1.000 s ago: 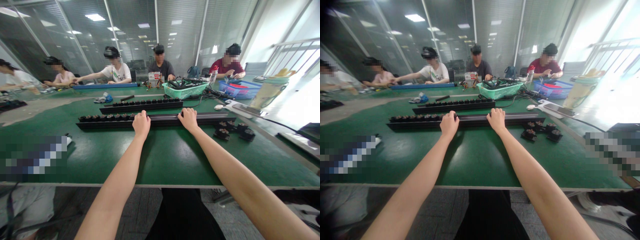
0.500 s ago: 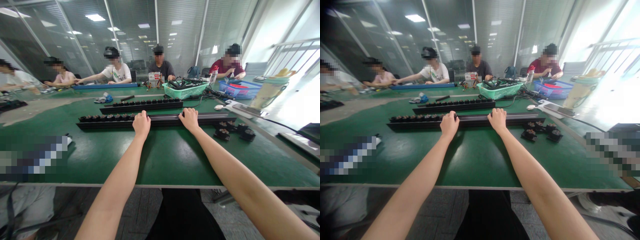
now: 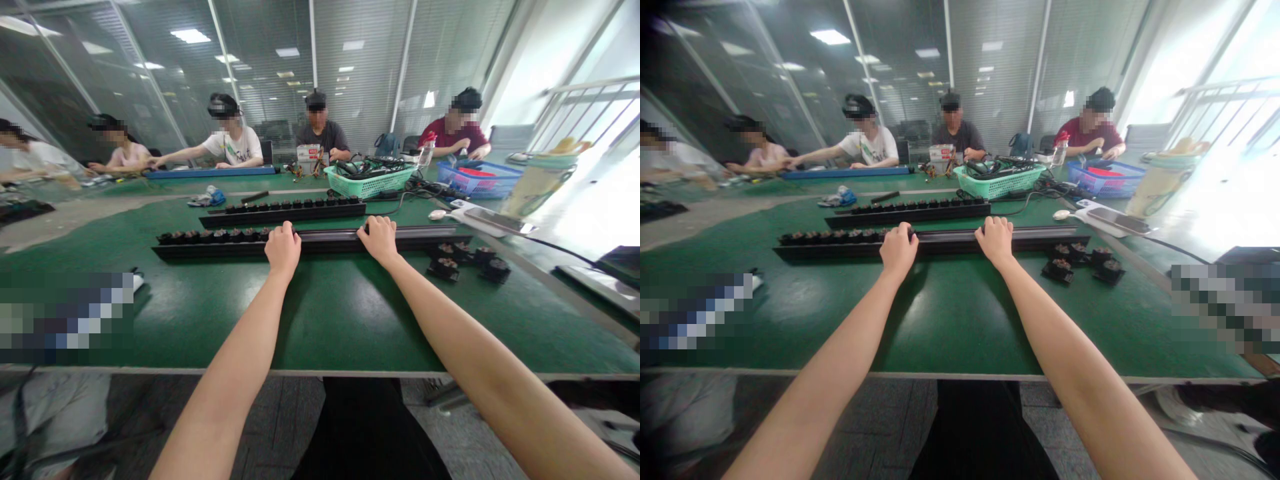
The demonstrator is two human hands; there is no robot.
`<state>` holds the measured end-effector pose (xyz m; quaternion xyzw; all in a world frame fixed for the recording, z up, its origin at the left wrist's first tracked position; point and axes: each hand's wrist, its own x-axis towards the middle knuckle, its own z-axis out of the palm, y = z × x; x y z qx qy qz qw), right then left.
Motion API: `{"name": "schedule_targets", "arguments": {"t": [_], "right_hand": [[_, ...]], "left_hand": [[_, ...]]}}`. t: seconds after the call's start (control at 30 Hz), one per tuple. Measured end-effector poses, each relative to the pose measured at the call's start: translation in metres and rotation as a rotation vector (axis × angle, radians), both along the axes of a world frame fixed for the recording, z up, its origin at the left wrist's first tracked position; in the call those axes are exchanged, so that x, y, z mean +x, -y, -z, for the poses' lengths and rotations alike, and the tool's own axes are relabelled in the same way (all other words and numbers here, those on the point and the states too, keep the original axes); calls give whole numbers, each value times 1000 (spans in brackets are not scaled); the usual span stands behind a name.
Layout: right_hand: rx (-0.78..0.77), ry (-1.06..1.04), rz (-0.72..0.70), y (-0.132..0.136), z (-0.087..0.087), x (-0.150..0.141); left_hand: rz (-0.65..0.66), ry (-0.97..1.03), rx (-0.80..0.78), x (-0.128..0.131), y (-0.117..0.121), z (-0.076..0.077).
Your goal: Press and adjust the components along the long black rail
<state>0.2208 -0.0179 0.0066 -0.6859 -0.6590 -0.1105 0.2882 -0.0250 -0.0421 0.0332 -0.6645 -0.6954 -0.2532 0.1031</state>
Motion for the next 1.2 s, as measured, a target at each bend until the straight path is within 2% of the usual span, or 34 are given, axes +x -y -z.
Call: {"name": "schedule_targets", "arguments": {"t": [1.2], "right_hand": [[21,-7,17,1,1,2]], "left_hand": [[3,-2,4,0,0,0]]}}
